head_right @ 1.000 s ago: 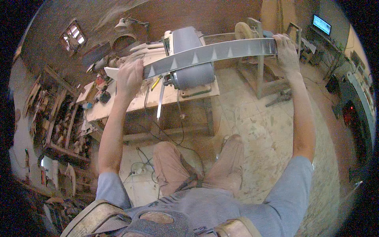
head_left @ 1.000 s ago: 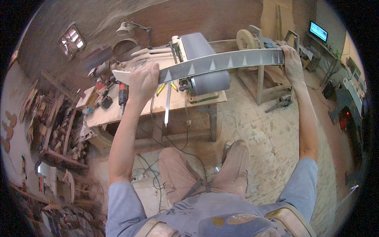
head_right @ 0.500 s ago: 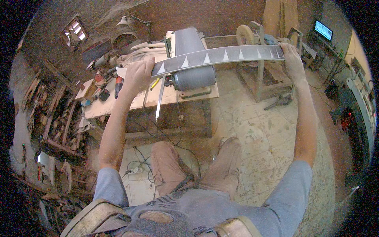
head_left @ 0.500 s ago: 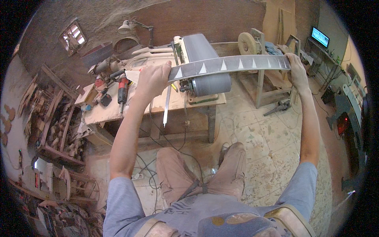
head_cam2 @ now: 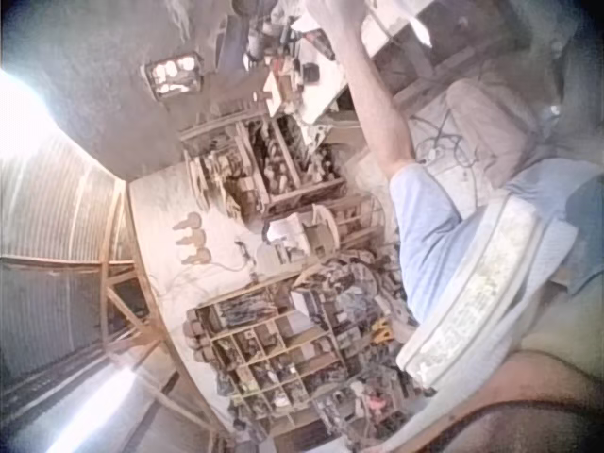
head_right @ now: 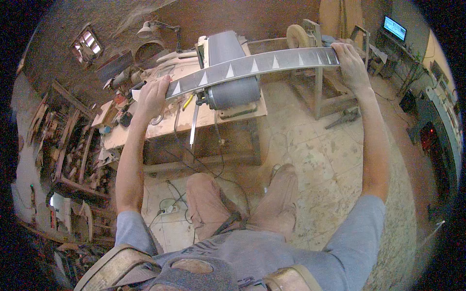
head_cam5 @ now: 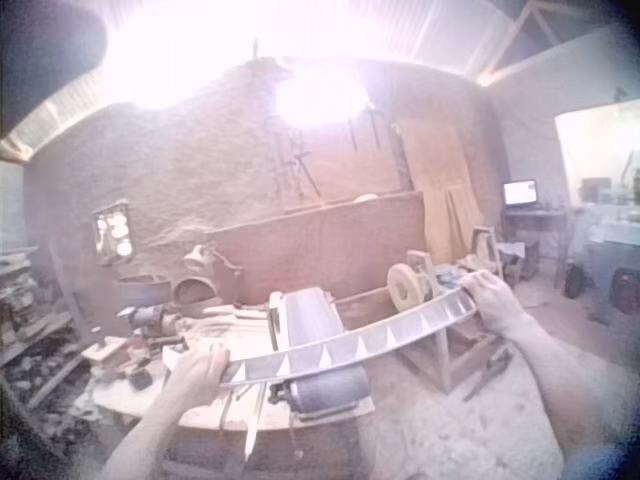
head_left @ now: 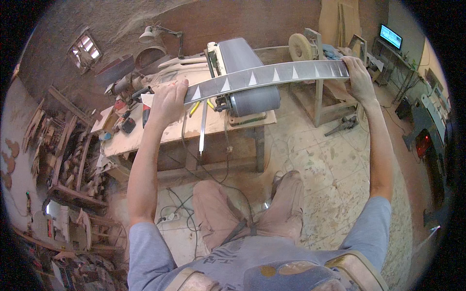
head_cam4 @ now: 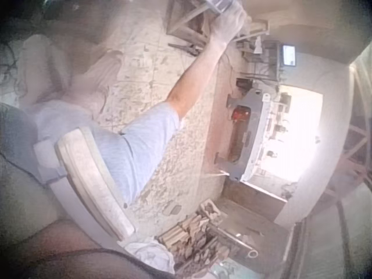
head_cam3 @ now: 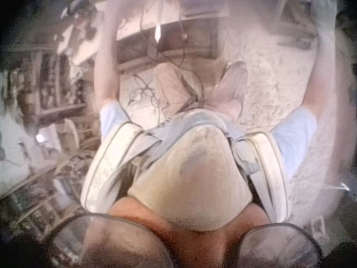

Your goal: The person sands the fretboard side of a guitar neck by repeatedly sliding it back and forth against an active belt sander, turning the neck over several times to check the surface by hand.

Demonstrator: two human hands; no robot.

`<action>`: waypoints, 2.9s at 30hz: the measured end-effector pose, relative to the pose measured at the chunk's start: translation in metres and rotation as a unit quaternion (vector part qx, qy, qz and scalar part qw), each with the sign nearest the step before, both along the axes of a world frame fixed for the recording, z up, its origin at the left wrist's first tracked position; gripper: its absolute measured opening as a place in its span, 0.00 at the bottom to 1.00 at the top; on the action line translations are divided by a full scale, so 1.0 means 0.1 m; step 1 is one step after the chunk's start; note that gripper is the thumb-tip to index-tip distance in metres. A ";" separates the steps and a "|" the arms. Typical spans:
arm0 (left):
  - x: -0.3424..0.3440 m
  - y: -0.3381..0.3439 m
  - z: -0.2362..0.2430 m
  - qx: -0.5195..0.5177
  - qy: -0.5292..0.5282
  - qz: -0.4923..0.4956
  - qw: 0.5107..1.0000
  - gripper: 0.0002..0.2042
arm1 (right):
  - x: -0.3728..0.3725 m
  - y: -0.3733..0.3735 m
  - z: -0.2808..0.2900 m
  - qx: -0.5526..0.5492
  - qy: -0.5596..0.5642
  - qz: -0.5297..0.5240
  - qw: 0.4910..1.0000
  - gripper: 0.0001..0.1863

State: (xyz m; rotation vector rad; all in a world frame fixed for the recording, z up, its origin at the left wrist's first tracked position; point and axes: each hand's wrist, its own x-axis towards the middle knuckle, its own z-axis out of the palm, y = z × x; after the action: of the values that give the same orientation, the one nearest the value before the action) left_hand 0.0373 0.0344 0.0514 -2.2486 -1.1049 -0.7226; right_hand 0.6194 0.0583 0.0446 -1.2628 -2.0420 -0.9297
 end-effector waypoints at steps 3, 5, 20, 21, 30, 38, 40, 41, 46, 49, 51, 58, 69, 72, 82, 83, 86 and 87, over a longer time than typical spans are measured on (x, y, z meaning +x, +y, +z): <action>0.00 0.00 -0.02 0.035 0.017 -0.010 0.999 0.22 | 0.03 0.01 0.00 0.003 -0.012 0.002 1.000 0.30; 0.07 -0.04 0.01 0.022 -0.005 0.006 1.000 0.22 | 0.05 0.03 -0.03 0.022 -0.011 0.001 1.000 0.29; 0.20 -0.14 0.08 0.131 -0.031 0.071 0.988 0.16 | 0.13 0.13 -0.17 0.159 -0.035 -0.113 0.980 0.27; 0.15 -0.13 0.08 0.137 -0.035 0.066 0.988 0.14 | 0.12 0.10 -0.16 0.155 -0.037 -0.107 0.981 0.28; -0.27 -0.08 -0.02 -0.048 -0.041 0.030 0.998 0.17 | -0.19 -0.08 0.08 0.021 -0.021 0.016 0.999 0.34; -0.38 -0.07 0.02 -0.063 0.042 0.039 0.996 0.16 | -0.30 -0.21 0.15 -0.076 0.005 0.013 0.997 0.35; -0.39 -0.08 -0.02 0.002 0.047 0.023 0.999 0.17 | -0.33 -0.14 0.08 -0.022 0.022 0.024 0.999 0.33; -0.38 -0.09 -0.03 0.033 0.050 0.015 0.998 0.18 | -0.34 -0.11 0.04 0.005 0.030 0.028 0.999 0.32; -0.29 -0.19 0.11 0.011 -0.045 0.070 0.997 0.18 | -0.38 0.06 -0.10 0.104 0.000 0.006 0.995 0.28; -0.30 -0.28 0.10 0.078 -0.053 0.062 0.994 0.18 | -0.42 0.07 -0.12 0.142 -0.003 -0.004 0.990 0.27; -0.30 -0.30 0.11 0.110 -0.050 0.059 0.991 0.18 | -0.47 0.04 -0.13 0.156 -0.001 -0.009 0.988 0.27; -0.47 -0.29 0.07 0.095 -0.046 0.063 0.992 0.17 | -0.55 0.01 -0.06 0.154 -0.018 0.013 0.988 0.28; -0.84 -0.23 0.06 -0.009 0.071 -0.030 0.997 0.08 | -0.68 -0.17 0.17 -0.069 -0.014 0.073 0.995 0.33; -0.87 -0.22 0.02 0.036 0.059 -0.036 0.997 0.09 | -0.73 -0.18 0.18 -0.059 -0.004 0.069 0.996 0.34; -0.72 -0.33 0.09 0.079 -0.023 0.078 0.994 0.18 | -0.79 0.03 -0.09 0.122 0.000 0.034 0.992 0.32; -0.70 -0.35 0.08 0.110 -0.033 0.069 0.991 0.19 | -0.79 0.04 -0.11 0.132 0.003 0.028 0.991 0.32; -0.71 -0.39 0.08 0.128 -0.037 0.078 0.988 0.19 | -0.82 0.04 -0.11 0.149 -0.001 0.023 0.989 0.32; -0.72 -0.39 0.07 0.119 -0.041 0.078 0.989 0.19 | -0.82 0.03 -0.10 0.148 -0.006 0.021 0.989 0.32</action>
State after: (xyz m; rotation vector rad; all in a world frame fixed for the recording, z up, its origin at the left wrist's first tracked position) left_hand -0.0347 -0.0050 0.0585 -1.9254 -1.1516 -0.8405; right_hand 0.5372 0.0617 0.0345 -1.0529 -1.8484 -1.1724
